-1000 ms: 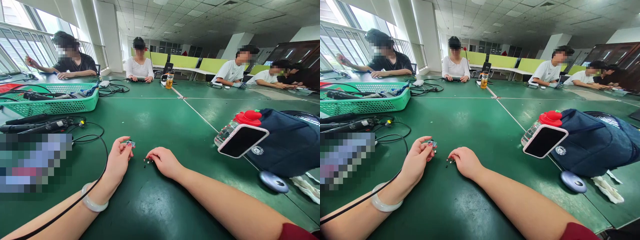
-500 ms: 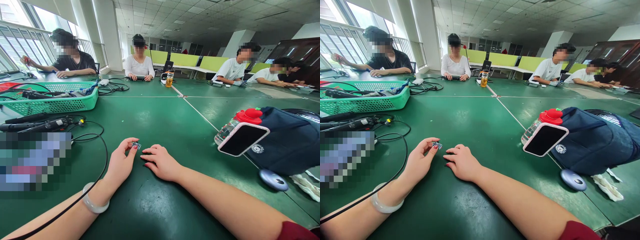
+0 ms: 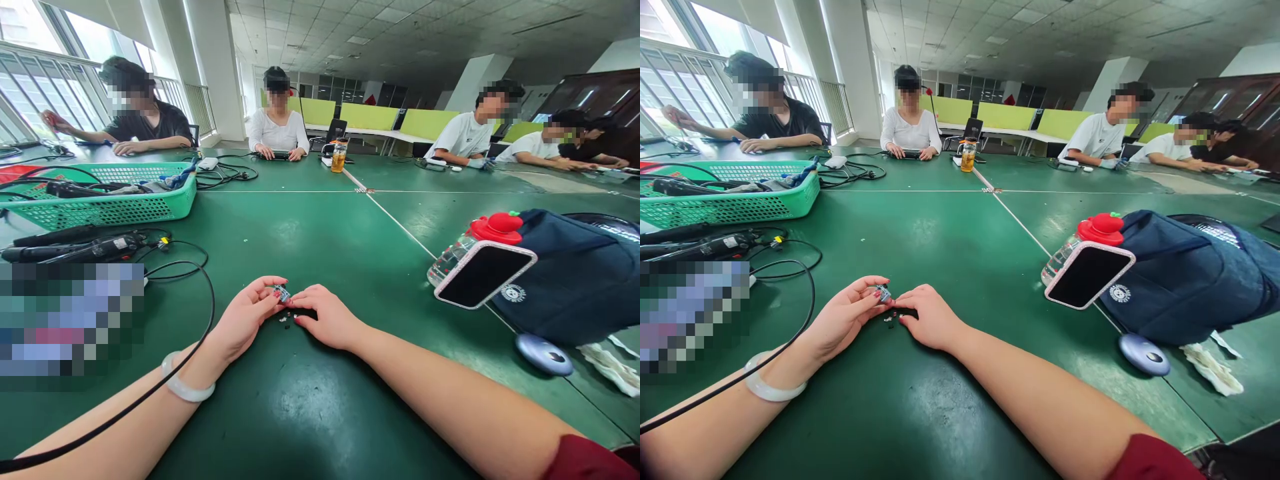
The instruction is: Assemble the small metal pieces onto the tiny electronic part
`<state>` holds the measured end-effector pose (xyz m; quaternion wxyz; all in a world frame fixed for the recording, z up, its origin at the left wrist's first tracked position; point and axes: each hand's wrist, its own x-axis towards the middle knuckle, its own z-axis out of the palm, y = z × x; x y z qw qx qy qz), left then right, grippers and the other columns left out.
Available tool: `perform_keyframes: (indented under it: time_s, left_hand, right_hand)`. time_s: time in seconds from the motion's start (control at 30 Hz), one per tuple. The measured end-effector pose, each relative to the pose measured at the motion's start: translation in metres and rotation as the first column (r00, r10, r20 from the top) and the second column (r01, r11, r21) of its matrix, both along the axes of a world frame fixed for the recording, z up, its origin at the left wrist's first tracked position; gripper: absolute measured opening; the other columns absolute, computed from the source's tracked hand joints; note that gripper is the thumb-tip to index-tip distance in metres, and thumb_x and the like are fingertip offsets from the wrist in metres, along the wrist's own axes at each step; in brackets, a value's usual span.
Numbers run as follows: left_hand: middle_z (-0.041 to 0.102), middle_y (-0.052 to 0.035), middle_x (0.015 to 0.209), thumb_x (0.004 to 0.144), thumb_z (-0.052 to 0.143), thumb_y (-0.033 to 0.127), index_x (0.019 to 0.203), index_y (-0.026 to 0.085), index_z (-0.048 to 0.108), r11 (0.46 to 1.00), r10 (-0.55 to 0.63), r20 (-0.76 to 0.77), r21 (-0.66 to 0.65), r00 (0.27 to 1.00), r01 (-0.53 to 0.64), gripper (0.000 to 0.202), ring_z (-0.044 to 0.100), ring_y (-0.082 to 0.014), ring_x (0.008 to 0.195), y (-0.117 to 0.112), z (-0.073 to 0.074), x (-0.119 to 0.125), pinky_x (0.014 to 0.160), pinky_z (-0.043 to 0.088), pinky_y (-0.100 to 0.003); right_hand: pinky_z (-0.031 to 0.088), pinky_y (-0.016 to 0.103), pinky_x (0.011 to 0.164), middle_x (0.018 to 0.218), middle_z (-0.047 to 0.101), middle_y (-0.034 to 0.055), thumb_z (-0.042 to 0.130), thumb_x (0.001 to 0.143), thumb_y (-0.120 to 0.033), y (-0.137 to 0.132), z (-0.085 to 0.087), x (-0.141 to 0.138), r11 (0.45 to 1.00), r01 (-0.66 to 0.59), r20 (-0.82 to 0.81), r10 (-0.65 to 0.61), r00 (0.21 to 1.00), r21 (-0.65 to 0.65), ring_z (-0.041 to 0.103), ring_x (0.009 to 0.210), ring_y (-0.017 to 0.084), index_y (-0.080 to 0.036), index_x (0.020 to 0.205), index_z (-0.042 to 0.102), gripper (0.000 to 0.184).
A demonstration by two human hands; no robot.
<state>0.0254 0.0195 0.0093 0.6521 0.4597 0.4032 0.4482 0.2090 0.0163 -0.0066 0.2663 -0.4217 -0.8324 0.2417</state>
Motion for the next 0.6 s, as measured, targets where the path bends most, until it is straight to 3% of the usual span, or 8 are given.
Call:
perform_keyframes:
  time_s: [0.1,0.2,0.37,0.47,0.6]
  left_hand:
    - [0.065,-0.0011,0.080,0.069,0.074,0.033,0.101,0.018,0.063,0.997,0.017,-0.023,0.078,1.000,-0.015,0.036,0.060,-0.0130,0.079,-0.002,0.001,0.000,0.083,0.045,-0.028]
    - [0.063,-0.0005,0.075,0.072,0.069,0.031,0.100,0.017,0.063,0.986,0.074,-0.151,0.158,0.986,-0.050,0.032,0.060,-0.0131,0.073,-0.002,0.000,0.000,0.078,0.046,-0.028]
    - [0.059,0.0010,0.072,0.077,0.060,0.032,0.101,0.018,0.063,0.945,0.208,-0.418,0.318,0.885,-0.072,0.028,0.058,-0.0128,0.064,-0.005,-0.005,0.001,0.069,0.046,-0.029]
    - [0.057,0.0015,0.069,0.078,0.057,0.033,0.103,0.018,0.062,0.953,0.186,-0.474,0.299,0.861,-0.041,0.030,0.059,-0.0141,0.064,-0.003,-0.009,0.001,0.067,0.047,-0.030]
    - [0.054,0.0031,0.066,0.075,0.055,0.029,0.108,0.017,0.062,0.967,0.168,-0.421,0.247,0.891,-0.066,0.035,0.058,-0.0134,0.062,0.002,-0.008,0.000,0.066,0.047,-0.029]
  right_hand:
    - [0.042,0.039,0.099,0.114,0.069,0.0039,0.065,0.081,-0.015,0.000,-0.001,0.000,1.000,-0.012,0.025,0.012,1.000,0.008,0.054,0.106,0.019,-0.021,0.112,0.069,0.031]
    - [0.041,0.039,0.100,0.114,0.069,0.0042,0.064,0.082,-0.016,0.000,-0.003,0.000,0.999,-0.027,0.049,0.025,0.998,0.034,0.054,0.105,0.020,-0.020,0.110,0.070,0.029]
    - [0.042,0.040,0.098,0.114,0.069,0.0046,0.062,0.085,-0.020,0.000,-0.006,-0.001,0.996,-0.021,0.081,0.014,0.997,0.084,0.053,0.107,0.020,-0.021,0.105,0.072,0.023]
    - [0.043,0.040,0.096,0.113,0.069,0.0046,0.061,0.086,-0.022,-0.002,-0.006,-0.001,0.994,-0.011,0.118,-0.001,0.993,0.104,0.053,0.105,0.020,-0.021,0.103,0.073,0.021]
    - [0.043,0.038,0.092,0.109,0.070,0.0042,0.062,0.086,-0.024,-0.003,-0.004,-0.002,0.991,0.004,0.144,-0.023,0.989,0.131,0.054,0.102,0.019,-0.022,0.098,0.073,0.017]
